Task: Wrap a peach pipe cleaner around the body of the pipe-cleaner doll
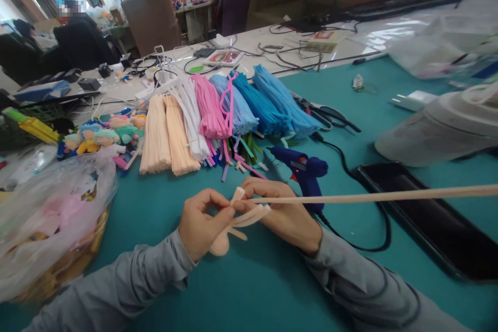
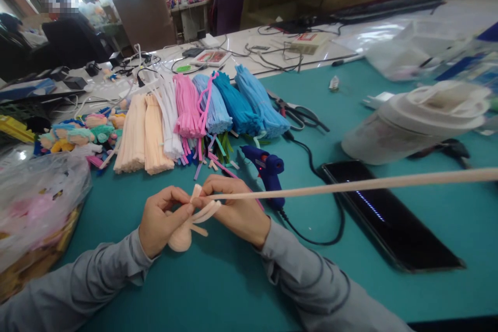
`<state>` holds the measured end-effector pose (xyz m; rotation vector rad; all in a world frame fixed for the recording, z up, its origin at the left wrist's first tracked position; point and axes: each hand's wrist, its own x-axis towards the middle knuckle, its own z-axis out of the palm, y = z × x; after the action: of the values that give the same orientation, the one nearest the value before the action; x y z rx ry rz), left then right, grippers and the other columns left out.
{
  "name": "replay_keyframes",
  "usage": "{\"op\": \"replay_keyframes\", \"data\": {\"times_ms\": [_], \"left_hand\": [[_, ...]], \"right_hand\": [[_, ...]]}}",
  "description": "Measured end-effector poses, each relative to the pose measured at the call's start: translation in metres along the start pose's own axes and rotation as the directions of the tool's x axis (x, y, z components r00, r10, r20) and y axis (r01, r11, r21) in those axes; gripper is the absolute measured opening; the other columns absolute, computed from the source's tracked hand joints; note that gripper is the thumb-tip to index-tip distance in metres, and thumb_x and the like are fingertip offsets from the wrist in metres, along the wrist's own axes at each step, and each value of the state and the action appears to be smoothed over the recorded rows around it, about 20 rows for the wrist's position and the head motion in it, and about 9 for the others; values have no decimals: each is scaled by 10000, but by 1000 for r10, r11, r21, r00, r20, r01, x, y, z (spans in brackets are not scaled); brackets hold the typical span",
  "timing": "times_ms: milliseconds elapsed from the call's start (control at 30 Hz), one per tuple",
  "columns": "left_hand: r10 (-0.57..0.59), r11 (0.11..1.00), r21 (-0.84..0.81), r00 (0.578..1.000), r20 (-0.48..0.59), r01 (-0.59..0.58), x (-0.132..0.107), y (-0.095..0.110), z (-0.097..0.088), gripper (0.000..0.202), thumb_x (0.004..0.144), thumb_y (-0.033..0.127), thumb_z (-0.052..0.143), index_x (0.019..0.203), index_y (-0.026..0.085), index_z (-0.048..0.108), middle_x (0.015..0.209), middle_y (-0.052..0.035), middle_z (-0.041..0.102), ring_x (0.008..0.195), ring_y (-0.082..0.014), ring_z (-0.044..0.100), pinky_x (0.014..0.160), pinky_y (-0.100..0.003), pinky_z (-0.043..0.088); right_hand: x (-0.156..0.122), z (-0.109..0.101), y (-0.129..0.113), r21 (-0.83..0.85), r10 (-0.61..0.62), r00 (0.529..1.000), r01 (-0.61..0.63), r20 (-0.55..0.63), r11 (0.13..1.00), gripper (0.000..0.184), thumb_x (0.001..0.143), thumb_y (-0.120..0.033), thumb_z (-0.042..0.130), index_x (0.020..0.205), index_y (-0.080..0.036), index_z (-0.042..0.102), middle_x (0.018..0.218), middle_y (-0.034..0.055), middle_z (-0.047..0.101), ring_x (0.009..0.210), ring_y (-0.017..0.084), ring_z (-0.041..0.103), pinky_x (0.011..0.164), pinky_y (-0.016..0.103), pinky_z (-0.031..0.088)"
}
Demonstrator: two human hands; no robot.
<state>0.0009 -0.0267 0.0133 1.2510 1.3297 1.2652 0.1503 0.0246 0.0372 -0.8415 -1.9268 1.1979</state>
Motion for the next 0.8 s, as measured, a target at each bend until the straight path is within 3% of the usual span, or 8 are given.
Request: {"op": "replay_keyframes", "data": {"times_ms": [133,300,567,800], "left_hand": [[-127,983,-130,992,1,126,4,3,-1,100,643,229,650,674,143,610,606,-4,603,566,-110,544,548,-241,460],[-227,937,-256,971,71,238,7,2,-1,243,616,358,688,661,124,637,537,-9,591,470,-111,519,463,-268,481],[-237,939,-242,970,57,244,7,-1,-3,266,605,391,689,627,136,620,546,-21,606,489,-137,562,436,-272,508],[-185,978,-94,983,0,184,9,3,-5,192,653,323,640,624,133,628,555,-9,579,480,-117,516,424,-266,480]], "right_hand": [[-1,0,-2,23,115,991,-113,-68,993,337,683,-453,657,596,-139,574,569,22,568,508,108,485,458,222,373],[-3,1,0,20,135,989,-134,-69,991,360,677,-471,653,567,-144,549,583,38,595,532,128,514,485,240,400],[-3,2,-4,-2,61,995,-61,-75,998,287,725,-421,626,648,-147,583,615,34,602,545,123,532,492,226,423],[-6,-7,2,-25,-86,995,85,-48,996,275,780,-410,579,745,-142,628,687,80,662,610,158,608,543,247,475]]}}
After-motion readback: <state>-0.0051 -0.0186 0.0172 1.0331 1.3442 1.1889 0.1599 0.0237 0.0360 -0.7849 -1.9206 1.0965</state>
